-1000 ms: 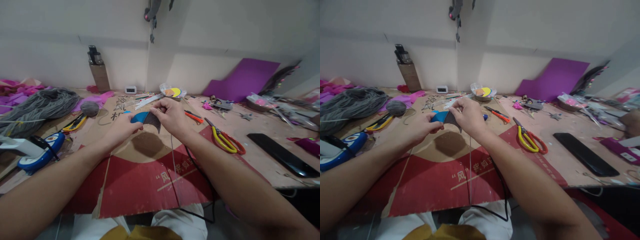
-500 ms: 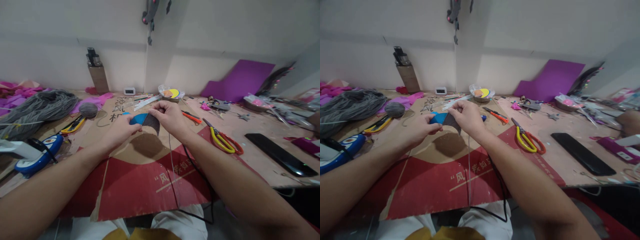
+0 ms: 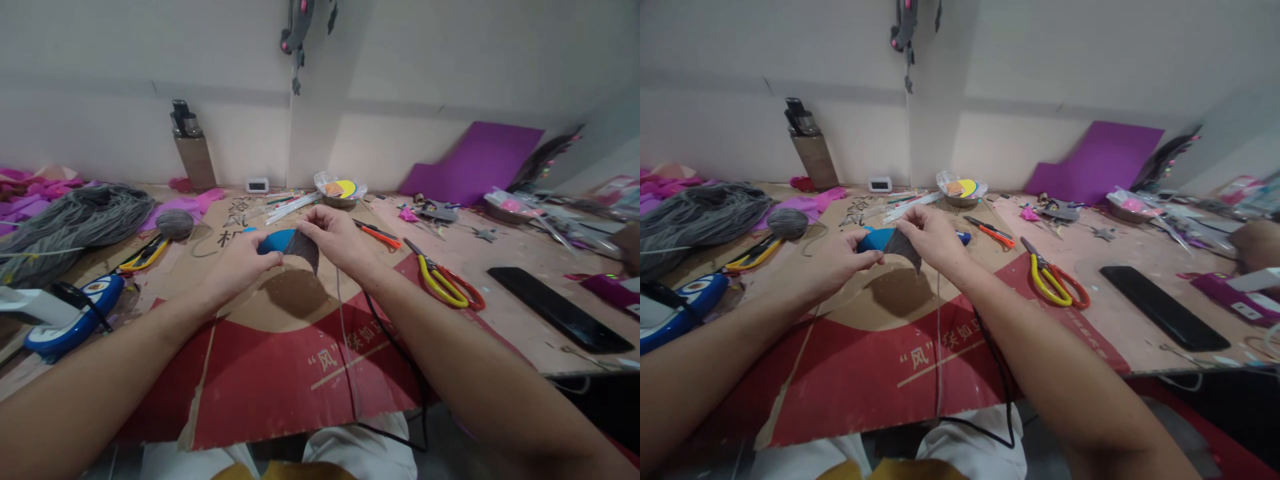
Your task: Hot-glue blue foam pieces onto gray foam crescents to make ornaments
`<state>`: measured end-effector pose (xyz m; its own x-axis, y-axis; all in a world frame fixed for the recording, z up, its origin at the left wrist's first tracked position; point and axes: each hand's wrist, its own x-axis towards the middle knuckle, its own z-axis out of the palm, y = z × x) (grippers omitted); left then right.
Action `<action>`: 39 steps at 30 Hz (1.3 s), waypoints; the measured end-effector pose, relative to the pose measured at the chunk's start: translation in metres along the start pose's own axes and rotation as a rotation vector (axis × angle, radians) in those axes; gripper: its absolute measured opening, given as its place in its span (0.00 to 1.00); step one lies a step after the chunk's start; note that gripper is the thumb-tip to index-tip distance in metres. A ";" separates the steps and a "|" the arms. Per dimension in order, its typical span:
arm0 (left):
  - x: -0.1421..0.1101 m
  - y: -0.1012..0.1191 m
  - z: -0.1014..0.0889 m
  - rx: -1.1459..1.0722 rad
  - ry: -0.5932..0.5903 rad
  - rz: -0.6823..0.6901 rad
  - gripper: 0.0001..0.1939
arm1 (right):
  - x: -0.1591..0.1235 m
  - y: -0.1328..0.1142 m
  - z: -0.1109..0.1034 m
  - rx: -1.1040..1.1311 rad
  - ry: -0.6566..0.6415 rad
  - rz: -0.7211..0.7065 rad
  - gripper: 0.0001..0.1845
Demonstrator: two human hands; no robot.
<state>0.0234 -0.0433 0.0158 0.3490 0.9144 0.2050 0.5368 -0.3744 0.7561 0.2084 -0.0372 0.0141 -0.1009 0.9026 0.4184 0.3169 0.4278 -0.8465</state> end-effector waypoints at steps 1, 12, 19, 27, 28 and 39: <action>0.000 0.000 0.000 0.001 0.006 0.008 0.04 | 0.000 0.000 0.000 0.024 -0.001 0.009 0.09; 0.000 -0.001 0.001 0.032 0.018 -0.005 0.04 | -0.002 -0.004 0.002 0.165 0.006 0.099 0.10; 0.000 0.001 0.002 0.015 0.041 -0.007 0.06 | 0.000 0.003 0.005 0.214 0.037 0.064 0.12; -0.002 -0.002 0.001 -0.359 -0.018 0.015 0.21 | -0.003 0.000 0.004 0.557 -0.022 0.232 0.19; -0.002 -0.001 0.001 -0.411 -0.040 0.010 0.21 | -0.004 0.000 0.005 0.573 -0.023 0.252 0.19; -0.002 -0.006 0.005 -0.668 -0.069 0.040 0.19 | -0.003 0.006 0.007 0.590 0.010 0.250 0.19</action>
<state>0.0235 -0.0439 0.0079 0.4188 0.8816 0.2178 -0.0603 -0.2124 0.9753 0.2044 -0.0369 0.0056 -0.0811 0.9792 0.1858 -0.2430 0.1614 -0.9565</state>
